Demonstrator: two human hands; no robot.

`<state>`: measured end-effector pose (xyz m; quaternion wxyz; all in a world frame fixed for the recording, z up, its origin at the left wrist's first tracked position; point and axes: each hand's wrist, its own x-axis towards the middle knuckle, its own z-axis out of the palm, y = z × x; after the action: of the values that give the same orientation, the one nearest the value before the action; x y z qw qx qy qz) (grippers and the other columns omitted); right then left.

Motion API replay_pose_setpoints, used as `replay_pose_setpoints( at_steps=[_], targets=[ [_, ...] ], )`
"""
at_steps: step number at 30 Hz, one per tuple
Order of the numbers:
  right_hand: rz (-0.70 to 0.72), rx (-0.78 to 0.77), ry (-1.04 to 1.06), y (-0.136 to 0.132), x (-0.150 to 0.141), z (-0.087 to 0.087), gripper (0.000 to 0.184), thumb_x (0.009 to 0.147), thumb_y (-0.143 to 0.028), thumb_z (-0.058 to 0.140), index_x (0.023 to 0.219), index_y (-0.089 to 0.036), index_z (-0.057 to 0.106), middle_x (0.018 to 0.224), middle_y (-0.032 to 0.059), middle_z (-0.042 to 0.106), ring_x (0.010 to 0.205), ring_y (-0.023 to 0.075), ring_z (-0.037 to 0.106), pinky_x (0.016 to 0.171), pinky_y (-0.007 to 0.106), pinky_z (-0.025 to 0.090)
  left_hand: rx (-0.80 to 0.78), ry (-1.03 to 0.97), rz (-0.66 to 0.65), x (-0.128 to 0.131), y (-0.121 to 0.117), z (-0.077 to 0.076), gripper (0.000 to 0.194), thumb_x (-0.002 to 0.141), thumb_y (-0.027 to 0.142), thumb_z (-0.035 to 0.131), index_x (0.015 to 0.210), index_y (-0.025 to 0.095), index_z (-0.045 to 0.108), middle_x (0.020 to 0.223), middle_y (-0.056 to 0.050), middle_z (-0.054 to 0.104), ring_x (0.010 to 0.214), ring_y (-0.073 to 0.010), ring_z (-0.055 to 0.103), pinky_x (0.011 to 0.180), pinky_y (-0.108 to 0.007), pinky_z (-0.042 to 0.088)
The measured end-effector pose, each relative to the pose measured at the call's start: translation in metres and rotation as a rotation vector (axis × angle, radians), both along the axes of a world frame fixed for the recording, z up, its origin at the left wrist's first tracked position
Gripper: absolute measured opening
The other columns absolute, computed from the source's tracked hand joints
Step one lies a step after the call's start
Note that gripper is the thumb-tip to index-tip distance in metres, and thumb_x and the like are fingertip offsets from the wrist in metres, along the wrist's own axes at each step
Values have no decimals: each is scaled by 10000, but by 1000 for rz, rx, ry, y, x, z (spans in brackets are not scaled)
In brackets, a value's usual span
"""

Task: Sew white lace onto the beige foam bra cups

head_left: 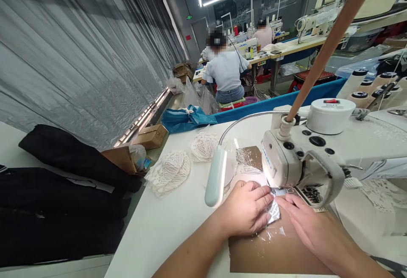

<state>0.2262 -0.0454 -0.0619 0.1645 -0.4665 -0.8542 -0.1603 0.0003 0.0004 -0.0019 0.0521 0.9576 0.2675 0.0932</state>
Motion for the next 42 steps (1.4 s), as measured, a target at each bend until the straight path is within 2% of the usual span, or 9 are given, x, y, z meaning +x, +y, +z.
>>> replay_pose_setpoints(
  at_steps=[5,9,14,17,19,23,29,36,42],
  targets=[
    [9,-247,98,-5,9,-14,513,912,-107,298,1345,-240,540,1040,119,695,641,182,660,502,281,501,19,1,29,1,0,-2,438,944,454,436,1252,163,547,1203,-108,632,977,-241,523,804,-381,386],
    [125,-368,180,-8,11,0,450,931,-110,297,1295,-213,542,938,91,671,737,191,646,604,288,513,29,-12,27,0,1,-3,464,938,485,442,1250,157,543,1197,-119,629,989,-247,527,800,-383,383],
    [183,-377,196,-10,8,16,394,913,-91,309,1148,-219,598,784,51,626,694,190,627,590,281,487,21,-27,-6,-2,1,-3,403,941,448,458,1204,163,565,1206,-119,617,1047,-244,532,859,-376,394],
    [164,-363,223,-10,10,12,408,904,-94,322,1205,-214,568,802,53,662,764,209,647,668,308,516,-19,-44,-39,-2,-2,-4,375,927,446,491,1155,166,591,1103,-106,634,986,-222,557,828,-347,416],
    [145,-343,228,-11,11,8,412,898,-101,332,1219,-216,562,839,60,683,813,223,658,699,325,524,-47,-45,-27,-1,-5,-5,312,928,434,499,1025,166,628,963,-85,637,879,-200,564,761,-324,423],
    [107,-302,209,-11,13,0,420,885,-101,325,1180,-242,589,916,71,709,733,219,662,627,327,519,-68,-61,29,2,-7,-8,271,965,324,442,848,166,628,808,-65,617,767,-178,533,693,-302,400],
    [109,-280,228,-10,11,5,423,885,-107,335,1184,-234,606,931,79,713,758,225,670,622,322,517,-133,-87,15,1,-4,-9,230,941,288,462,900,156,646,782,-49,613,759,-172,514,701,-291,404],
    [235,-310,233,-9,5,17,418,885,-73,342,1147,-225,630,867,68,644,655,170,585,557,259,438,-123,-30,11,-1,-3,-8,195,935,290,475,865,169,610,813,-55,622,799,-180,539,738,-298,392],
    [238,-277,232,-8,6,10,493,768,-13,377,1138,-232,618,787,54,573,619,179,510,531,266,349,-102,13,-91,-5,-1,0,318,933,298,464,1218,197,562,864,-50,634,779,-190,554,719,-328,387]
  ],
)
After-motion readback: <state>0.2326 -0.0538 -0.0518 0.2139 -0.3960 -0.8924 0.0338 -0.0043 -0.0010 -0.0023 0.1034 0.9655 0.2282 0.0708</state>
